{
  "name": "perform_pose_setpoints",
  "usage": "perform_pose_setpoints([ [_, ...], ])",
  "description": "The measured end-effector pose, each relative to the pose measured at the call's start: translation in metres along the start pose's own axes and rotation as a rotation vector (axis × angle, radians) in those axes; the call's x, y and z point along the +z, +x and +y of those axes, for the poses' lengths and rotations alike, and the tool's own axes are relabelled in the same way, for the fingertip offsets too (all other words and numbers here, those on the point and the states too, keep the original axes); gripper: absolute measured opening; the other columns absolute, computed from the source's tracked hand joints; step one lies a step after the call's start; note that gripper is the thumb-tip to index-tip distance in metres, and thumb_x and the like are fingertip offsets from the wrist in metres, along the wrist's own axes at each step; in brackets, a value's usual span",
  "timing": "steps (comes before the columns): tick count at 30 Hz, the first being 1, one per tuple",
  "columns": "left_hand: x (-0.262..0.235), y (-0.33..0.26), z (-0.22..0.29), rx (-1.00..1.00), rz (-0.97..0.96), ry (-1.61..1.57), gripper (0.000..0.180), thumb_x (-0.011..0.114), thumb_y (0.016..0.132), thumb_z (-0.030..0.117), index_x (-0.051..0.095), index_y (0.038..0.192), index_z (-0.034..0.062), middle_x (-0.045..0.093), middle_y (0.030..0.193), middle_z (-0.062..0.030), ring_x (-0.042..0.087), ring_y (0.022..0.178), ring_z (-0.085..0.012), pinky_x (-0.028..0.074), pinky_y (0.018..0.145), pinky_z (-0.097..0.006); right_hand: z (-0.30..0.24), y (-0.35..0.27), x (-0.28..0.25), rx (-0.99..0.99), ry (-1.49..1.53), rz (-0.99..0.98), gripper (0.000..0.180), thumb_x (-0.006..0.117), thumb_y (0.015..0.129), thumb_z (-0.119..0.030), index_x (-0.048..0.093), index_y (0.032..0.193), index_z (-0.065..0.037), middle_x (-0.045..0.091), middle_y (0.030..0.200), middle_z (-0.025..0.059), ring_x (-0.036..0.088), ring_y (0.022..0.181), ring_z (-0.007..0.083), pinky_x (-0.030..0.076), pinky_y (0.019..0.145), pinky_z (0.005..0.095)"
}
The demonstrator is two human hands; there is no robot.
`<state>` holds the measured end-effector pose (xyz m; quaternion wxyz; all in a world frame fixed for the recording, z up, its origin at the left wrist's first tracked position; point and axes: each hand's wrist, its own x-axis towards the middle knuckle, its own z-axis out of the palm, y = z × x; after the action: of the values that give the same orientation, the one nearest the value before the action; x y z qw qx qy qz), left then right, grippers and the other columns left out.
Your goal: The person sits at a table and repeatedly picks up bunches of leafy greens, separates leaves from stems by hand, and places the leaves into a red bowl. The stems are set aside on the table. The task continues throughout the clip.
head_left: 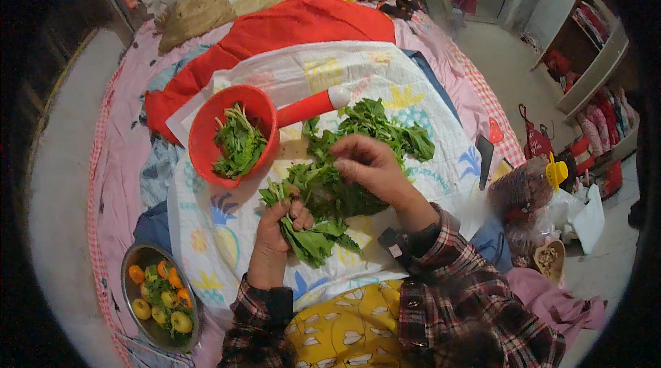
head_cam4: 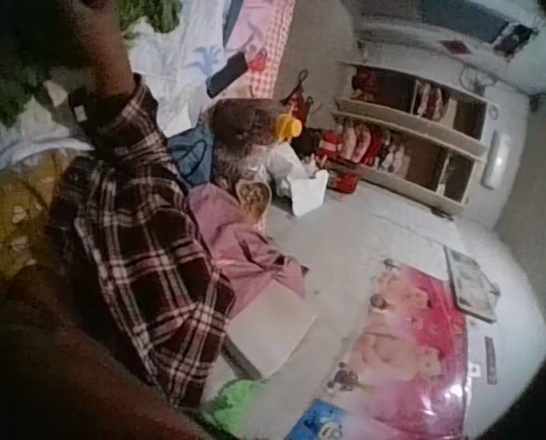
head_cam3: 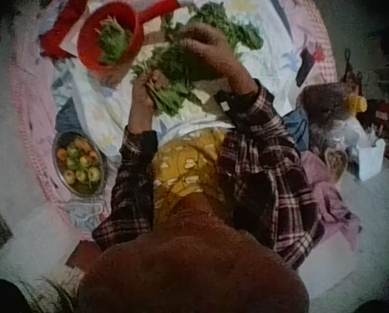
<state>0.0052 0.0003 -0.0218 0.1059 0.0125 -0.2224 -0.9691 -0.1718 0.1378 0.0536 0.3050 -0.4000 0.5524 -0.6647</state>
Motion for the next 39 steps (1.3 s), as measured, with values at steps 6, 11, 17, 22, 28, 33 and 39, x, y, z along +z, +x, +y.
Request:
perform_pose_setpoints([
  [6, 0.001, 0.000, 0.000, -0.009, 0.031, -0.017, 0.036, 0.064, 0.083, 0.023, 0.053, 0.113, 0.0067, 0.056, 0.078, -0.0032, 0.052, 0.054, -0.0152, 0.043, 0.061, -0.035, 0.001, 0.003, -0.005, 0.115, 0.103, 0.085, 0.011, 0.069, 0.082, -0.007, 0.060, 0.088, -0.006, 0.058, 0.076, -0.0040, 0.051, 0.064, 0.0047, 0.041, 0.057, 0.0185],
  [11, 0.008, 0.000, 0.001, 0.021, 0.116, 0.116, 0.042, 0.064, 0.082, 0.023, 0.052, 0.119, 0.0047, 0.060, 0.106, -0.0165, 0.057, 0.060, -0.0177, 0.047, 0.061, -0.033, -0.001, 0.005, 0.000, 0.096, 0.076, 0.025, 0.012, 0.070, 0.080, -0.007, 0.059, 0.084, -0.005, 0.058, 0.077, -0.0036, 0.051, 0.066, 0.0047, 0.042, 0.059, 0.0190],
  [17, 0.010, -0.001, 0.000, -0.039, 0.110, 0.082, 0.047, 0.062, 0.083, 0.016, 0.048, 0.125, -0.0005, 0.060, 0.110, -0.0173, 0.064, 0.071, -0.0232, 0.053, 0.059, -0.031, -0.004, -0.001, 0.018, 0.153, 0.062, -0.164, 0.008, 0.067, 0.082, -0.001, 0.060, 0.085, -0.002, 0.061, 0.080, -0.0003, 0.057, 0.072, 0.0062, 0.047, 0.065, 0.0213],
  [22, 0.015, -0.002, -0.003, -0.061, 0.130, 0.283, 0.050, 0.072, 0.075, 0.023, 0.051, 0.115, 0.0023, 0.062, 0.086, -0.0087, 0.064, 0.068, -0.0192, 0.053, 0.055, -0.029, -0.001, 0.003, 0.035, -0.065, -0.253, -0.202, 0.005, 0.064, 0.084, -0.001, 0.059, 0.082, 0.001, 0.060, 0.077, 0.0027, 0.060, 0.066, 0.0073, 0.049, 0.058, 0.0230],
  [28, 0.009, -0.007, -0.005, 0.011, 0.261, 0.235, 0.040, 0.070, 0.077, 0.022, 0.052, 0.109, 0.0048, 0.056, 0.075, -0.0055, 0.056, 0.062, -0.0162, 0.050, 0.054, -0.028, -0.002, 0.003, 0.042, -0.178, -0.226, -0.225, 0.007, 0.063, 0.085, -0.005, 0.059, 0.088, 0.000, 0.059, 0.076, 0.0038, 0.061, 0.070, 0.0125, 0.049, 0.062, 0.0269],
  [33, -0.010, -0.005, -0.003, 0.098, -0.018, 0.002, 0.027, 0.069, 0.080, 0.024, 0.051, 0.094, 0.0099, 0.054, 0.076, -0.0038, 0.054, 0.082, -0.0194, 0.046, 0.076, -0.034, 0.004, 0.005, 0.033, -0.315, -0.498, -0.159, 0.016, 0.063, 0.081, -0.008, 0.059, 0.095, -0.002, 0.060, 0.086, 0.0125, 0.060, 0.085, 0.0280, 0.049, 0.074, 0.0360],
  [39, -0.006, -0.004, -0.003, 0.208, -0.045, -0.049, 0.022, 0.065, 0.084, 0.025, 0.050, 0.092, 0.0115, 0.052, 0.070, -0.0005, 0.051, 0.109, -0.0241, 0.042, 0.092, -0.042, 0.016, 0.006, 0.021, -0.202, -0.675, -0.136, 0.026, 0.063, 0.075, -0.008, 0.060, 0.100, -0.003, 0.058, 0.097, 0.0172, 0.058, 0.093, 0.0347, 0.048, 0.080, 0.0405],
])
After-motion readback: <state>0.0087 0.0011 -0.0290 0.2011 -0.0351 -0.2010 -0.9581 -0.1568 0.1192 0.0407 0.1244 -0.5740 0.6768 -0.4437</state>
